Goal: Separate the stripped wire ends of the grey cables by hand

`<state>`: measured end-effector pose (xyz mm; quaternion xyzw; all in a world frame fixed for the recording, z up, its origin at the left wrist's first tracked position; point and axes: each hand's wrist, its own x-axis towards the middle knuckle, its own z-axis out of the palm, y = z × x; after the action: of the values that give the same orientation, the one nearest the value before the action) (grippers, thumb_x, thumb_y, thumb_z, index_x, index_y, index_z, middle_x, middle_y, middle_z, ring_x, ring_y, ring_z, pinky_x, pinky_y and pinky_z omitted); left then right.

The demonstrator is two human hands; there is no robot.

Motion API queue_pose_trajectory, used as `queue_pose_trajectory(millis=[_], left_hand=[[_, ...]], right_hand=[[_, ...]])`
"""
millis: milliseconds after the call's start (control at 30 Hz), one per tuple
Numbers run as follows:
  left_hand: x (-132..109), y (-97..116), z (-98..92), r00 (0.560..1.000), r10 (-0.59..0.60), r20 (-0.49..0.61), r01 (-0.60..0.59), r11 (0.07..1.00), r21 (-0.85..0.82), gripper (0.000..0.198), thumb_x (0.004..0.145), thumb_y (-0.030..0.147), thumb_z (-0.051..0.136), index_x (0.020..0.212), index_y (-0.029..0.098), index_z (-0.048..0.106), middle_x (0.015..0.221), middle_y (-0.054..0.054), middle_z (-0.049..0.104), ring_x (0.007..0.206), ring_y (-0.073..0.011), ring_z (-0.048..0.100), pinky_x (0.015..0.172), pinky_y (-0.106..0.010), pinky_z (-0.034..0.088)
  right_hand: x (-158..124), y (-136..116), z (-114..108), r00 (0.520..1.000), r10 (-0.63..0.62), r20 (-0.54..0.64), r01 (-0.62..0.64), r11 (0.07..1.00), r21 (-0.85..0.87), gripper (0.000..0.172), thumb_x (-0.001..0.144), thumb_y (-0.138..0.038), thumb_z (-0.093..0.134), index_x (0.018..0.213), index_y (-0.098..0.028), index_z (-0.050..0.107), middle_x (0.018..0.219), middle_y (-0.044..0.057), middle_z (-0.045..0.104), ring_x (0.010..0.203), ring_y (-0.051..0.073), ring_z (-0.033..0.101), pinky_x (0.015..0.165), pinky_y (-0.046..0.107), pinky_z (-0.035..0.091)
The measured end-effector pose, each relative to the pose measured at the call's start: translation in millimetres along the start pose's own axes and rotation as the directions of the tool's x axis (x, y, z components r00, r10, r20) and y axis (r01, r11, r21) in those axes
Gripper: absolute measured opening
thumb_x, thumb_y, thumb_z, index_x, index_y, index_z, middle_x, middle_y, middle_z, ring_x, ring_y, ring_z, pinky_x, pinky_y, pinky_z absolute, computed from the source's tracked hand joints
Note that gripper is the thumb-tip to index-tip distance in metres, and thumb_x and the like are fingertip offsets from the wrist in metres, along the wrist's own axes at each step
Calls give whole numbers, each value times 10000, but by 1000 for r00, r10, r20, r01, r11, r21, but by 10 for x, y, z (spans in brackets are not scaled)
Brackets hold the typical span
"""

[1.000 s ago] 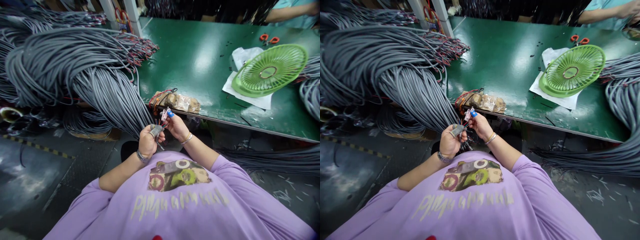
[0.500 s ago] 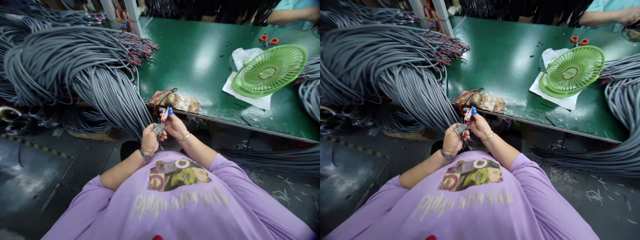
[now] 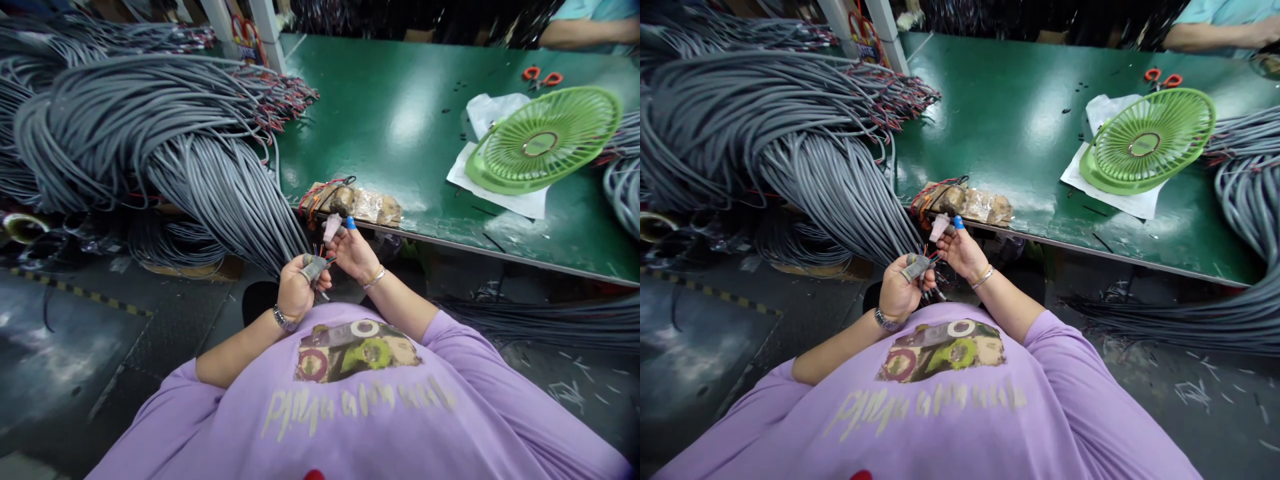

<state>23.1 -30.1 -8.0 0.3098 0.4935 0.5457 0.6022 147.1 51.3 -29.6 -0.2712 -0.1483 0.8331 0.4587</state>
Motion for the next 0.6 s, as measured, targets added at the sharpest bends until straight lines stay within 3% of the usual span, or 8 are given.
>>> queue_pose_trajectory(millis=[133,267,600], left_hand=[[-15,8,-34,1000,-5,-20,5,1000,3,279,647,377,745,689,164,571,533,16,619,420,-91,558,416,-186,410],[1,-18,-57,1000,-5,-9,5,1000,15,278,653,379,744,679,161,573,531,14,621,413,-90,551,413,-188,405],[19,-120,-109,997,-23,77,15,995,103,319,679,418,754,642,157,576,548,-4,631,436,-95,569,430,-188,404]], right_hand=[[-74,-28,-90,993,88,80,-77,989,-130,305,855,-469,636,864,-164,646,732,-6,644,572,78,527,520,190,446],[-145,-56,-155,970,161,180,-104,951,-290,327,661,-320,829,874,-130,669,753,5,669,571,74,545,505,189,482],[-167,-60,-99,972,144,186,-50,898,-438,319,576,-306,876,748,-115,686,625,-4,643,510,59,534,460,158,455]])
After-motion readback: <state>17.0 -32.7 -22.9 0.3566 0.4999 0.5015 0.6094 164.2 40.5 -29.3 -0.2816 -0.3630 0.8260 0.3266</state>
